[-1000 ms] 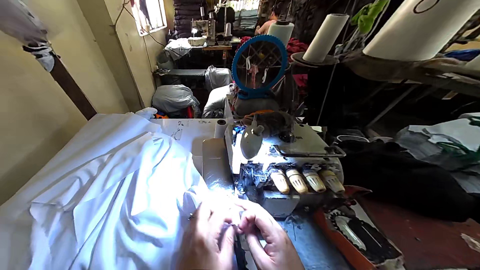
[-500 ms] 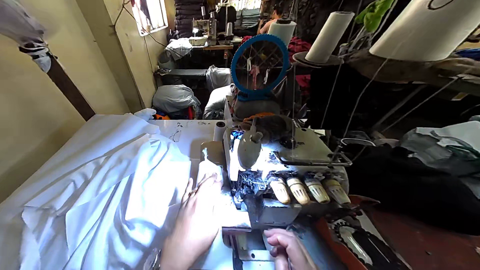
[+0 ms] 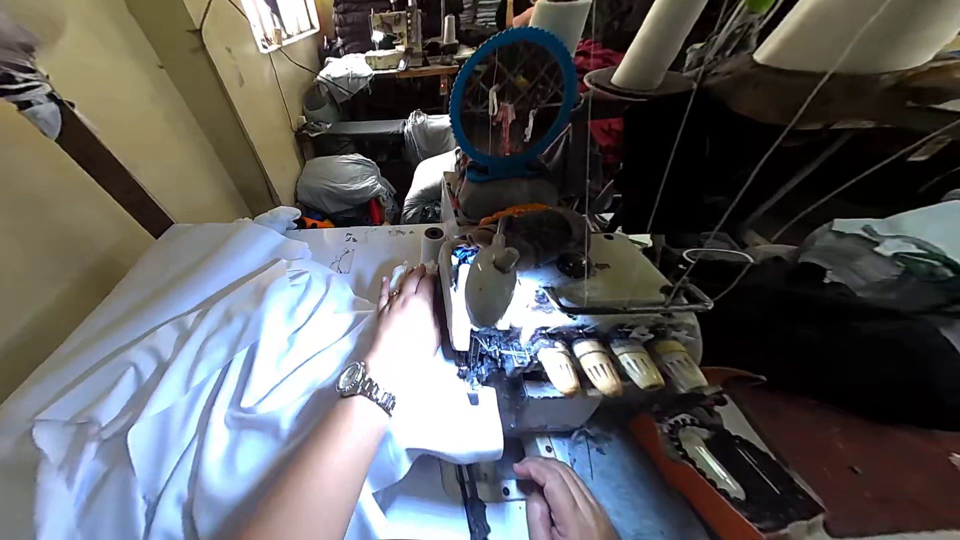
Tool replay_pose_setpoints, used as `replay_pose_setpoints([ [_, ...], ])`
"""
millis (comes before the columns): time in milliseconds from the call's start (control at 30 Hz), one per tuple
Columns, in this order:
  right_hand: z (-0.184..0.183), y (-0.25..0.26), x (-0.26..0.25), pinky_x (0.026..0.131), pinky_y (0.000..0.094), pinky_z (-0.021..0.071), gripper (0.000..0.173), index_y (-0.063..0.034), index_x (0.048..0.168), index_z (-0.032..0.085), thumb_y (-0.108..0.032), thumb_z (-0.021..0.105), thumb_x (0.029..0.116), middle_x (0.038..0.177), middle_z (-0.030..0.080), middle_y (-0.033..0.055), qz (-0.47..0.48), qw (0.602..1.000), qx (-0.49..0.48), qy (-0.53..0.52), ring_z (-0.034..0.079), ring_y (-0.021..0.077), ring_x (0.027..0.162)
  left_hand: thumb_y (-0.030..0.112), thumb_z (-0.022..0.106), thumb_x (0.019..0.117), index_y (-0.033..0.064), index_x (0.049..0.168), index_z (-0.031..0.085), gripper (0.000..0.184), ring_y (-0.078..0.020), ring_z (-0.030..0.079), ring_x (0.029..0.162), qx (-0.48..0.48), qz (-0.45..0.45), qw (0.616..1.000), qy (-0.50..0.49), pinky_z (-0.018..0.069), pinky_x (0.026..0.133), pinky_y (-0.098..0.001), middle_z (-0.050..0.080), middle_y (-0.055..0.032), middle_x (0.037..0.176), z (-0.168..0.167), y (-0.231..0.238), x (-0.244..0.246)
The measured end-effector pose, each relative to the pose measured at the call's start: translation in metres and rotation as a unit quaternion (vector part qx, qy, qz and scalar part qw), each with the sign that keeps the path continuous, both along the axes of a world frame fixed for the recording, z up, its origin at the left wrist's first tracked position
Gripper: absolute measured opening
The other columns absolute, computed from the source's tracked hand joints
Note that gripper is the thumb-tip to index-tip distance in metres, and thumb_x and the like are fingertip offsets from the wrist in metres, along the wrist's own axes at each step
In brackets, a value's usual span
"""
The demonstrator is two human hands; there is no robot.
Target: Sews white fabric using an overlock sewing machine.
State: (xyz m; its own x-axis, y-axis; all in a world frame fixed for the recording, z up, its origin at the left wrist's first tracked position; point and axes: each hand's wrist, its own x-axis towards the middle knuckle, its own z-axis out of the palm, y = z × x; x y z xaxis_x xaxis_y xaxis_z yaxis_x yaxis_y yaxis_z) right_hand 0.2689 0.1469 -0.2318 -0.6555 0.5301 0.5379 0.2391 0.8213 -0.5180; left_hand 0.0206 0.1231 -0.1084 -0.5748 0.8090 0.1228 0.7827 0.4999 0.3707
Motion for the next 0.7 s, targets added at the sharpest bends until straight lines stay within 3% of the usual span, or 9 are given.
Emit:
replay_pose_setpoints([
  [100, -0.002, 0.001, 0.002, 0.084, 0.0351, 0.0574, 0.026, -0.0003, 0.097, 0.074, -0.001, 0.05, 0.0863, 0.095, 0.075, 0.0137, 0.001, 1.0, 0.013, -0.008, 0.072, 0.026, 0.089, 0.015, 0.057, 0.1027, 0.0088, 0.136, 0.063, 0.034, -0.0288, 0.047, 0.142, 0.181, -0.009, 0.982, 0.045, 0.0308, 0.119, -0.0595, 0.051, -0.0109, 0.153, -0.022, -0.021, -0.009],
  [167, -0.002, 0.0, 0.001, 0.084, 0.035, 0.0573, 0.028, -0.0011, 0.099, 0.075, -0.001, 0.05, 0.0854, 0.097, 0.075, 0.013, 0.008, 1.0, 0.003, 0.0, 0.072, 0.0253, 0.089, 0.018, 0.058, 0.1022, 0.0081, 0.13, 0.067, 0.031, -0.0239, 0.053, 0.137, 0.257, 0.004, 0.964, 0.067, 0.0403, 0.116, -0.0511, 0.057, -0.0081, 0.146, -0.024, -0.053, -0.004],
  [267, 0.008, -0.018, -0.001, 0.087, 0.0334, 0.057, 0.025, 0.0038, 0.1, 0.073, 0.005, 0.052, 0.088, 0.099, 0.072, 0.0177, 0.045, 0.993, -0.104, 0.04, 0.071, 0.0244, 0.095, 0.019, 0.064, 0.0934, 0.0026, 0.109, 0.073, 0.025, -0.0231, 0.068, 0.108, 0.31, -0.022, 0.944, 0.113, 0.056, 0.093, -0.0398, 0.072, -0.0122, 0.111, -0.032, -0.122, 0.029],
  [300, 0.012, -0.028, -0.003, 0.089, 0.0304, 0.0566, 0.024, 0.0053, 0.101, 0.073, 0.006, 0.052, 0.0886, 0.1, 0.072, 0.0182, 0.065, 0.986, -0.145, 0.053, 0.07, 0.0219, 0.097, 0.022, 0.067, 0.0924, 0.0073, 0.104, 0.074, 0.02, -0.0221, 0.069, 0.1, 0.28, -0.069, 0.953, 0.09, 0.0569, 0.088, -0.0384, 0.072, -0.0105, 0.102, -0.037, -0.147, 0.044],
  [400, 0.02, -0.051, -0.013, 0.09, 0.0235, 0.0556, 0.02, 0.0054, 0.102, 0.073, 0.007, 0.055, 0.0907, 0.1, 0.071, 0.0159, 0.109, 0.967, -0.211, 0.091, 0.069, 0.0137, 0.097, 0.016, 0.072, 0.0901, 0.0168, 0.114, 0.077, 0.024, -0.0284, 0.069, 0.085, 0.087, -0.185, 0.975, 0.089, 0.0548, 0.073, -0.0452, 0.071, -0.0099, 0.097, -0.052, -0.186, 0.08],
  [500, 0.02, -0.062, -0.022, 0.088, 0.023, 0.057, 0.019, 0.005, 0.106, 0.071, -0.001, 0.056, 0.0972, 0.105, 0.07, 0.013, 0.143, 0.942, -0.279, 0.118, 0.068, 0.0096, 0.098, 0.008, 0.068, 0.0885, 0.0134, 0.088, 0.075, 0.008, -0.0262, 0.068, 0.078, 0.072, -0.171, 0.971, 0.15, 0.0544, 0.066, -0.0414, 0.069, -0.0081, 0.087, -0.072, -0.197, 0.087],
  [567, 0.024, -0.069, -0.023, 0.093, 0.0304, 0.0581, 0.028, 0.0085, 0.117, 0.067, -0.009, 0.048, 0.1049, 0.114, 0.07, 0.0132, 0.187, 0.887, -0.407, 0.112, 0.069, 0.0123, 0.105, 0.011, 0.066, 0.0924, 0.0147, 0.088, 0.073, 0.009, -0.0224, 0.065, 0.081, 0.167, -0.164, 0.962, 0.137, 0.0526, 0.074, -0.0359, 0.068, -0.0062, 0.086, -0.065, -0.2, 0.09],
  [633, 0.032, -0.078, -0.019, 0.098, 0.0366, 0.0564, 0.054, 0.0101, 0.127, 0.06, -0.031, 0.029, 0.1119, 0.121, 0.07, 0.0131, 0.233, 0.784, -0.572, 0.06, 0.069, 0.0161, 0.11, 0.018, 0.064, 0.0986, 0.0167, 0.094, 0.069, 0.007, -0.0189, 0.059, 0.09, 0.269, -0.172, 0.942, 0.101, 0.0468, 0.088, -0.0284, 0.061, -0.005, 0.089, -0.058, -0.203, 0.097],
  [700, 0.037, -0.083, -0.012, 0.094, 0.0376, 0.0569, 0.069, -0.0005, 0.126, 0.062, -0.048, 0.015, 0.1094, 0.113, 0.074, 0.0044, 0.256, 0.671, -0.696, 0.012, 0.07, 0.0135, 0.105, 0.02, 0.061, 0.1009, 0.0178, 0.1, 0.064, 0.004, -0.0169, 0.053, 0.094, 0.325, -0.183, 0.922, 0.105, 0.0409, 0.094, -0.025, 0.053, -0.004, 0.094, -0.061, -0.203, 0.101],
])
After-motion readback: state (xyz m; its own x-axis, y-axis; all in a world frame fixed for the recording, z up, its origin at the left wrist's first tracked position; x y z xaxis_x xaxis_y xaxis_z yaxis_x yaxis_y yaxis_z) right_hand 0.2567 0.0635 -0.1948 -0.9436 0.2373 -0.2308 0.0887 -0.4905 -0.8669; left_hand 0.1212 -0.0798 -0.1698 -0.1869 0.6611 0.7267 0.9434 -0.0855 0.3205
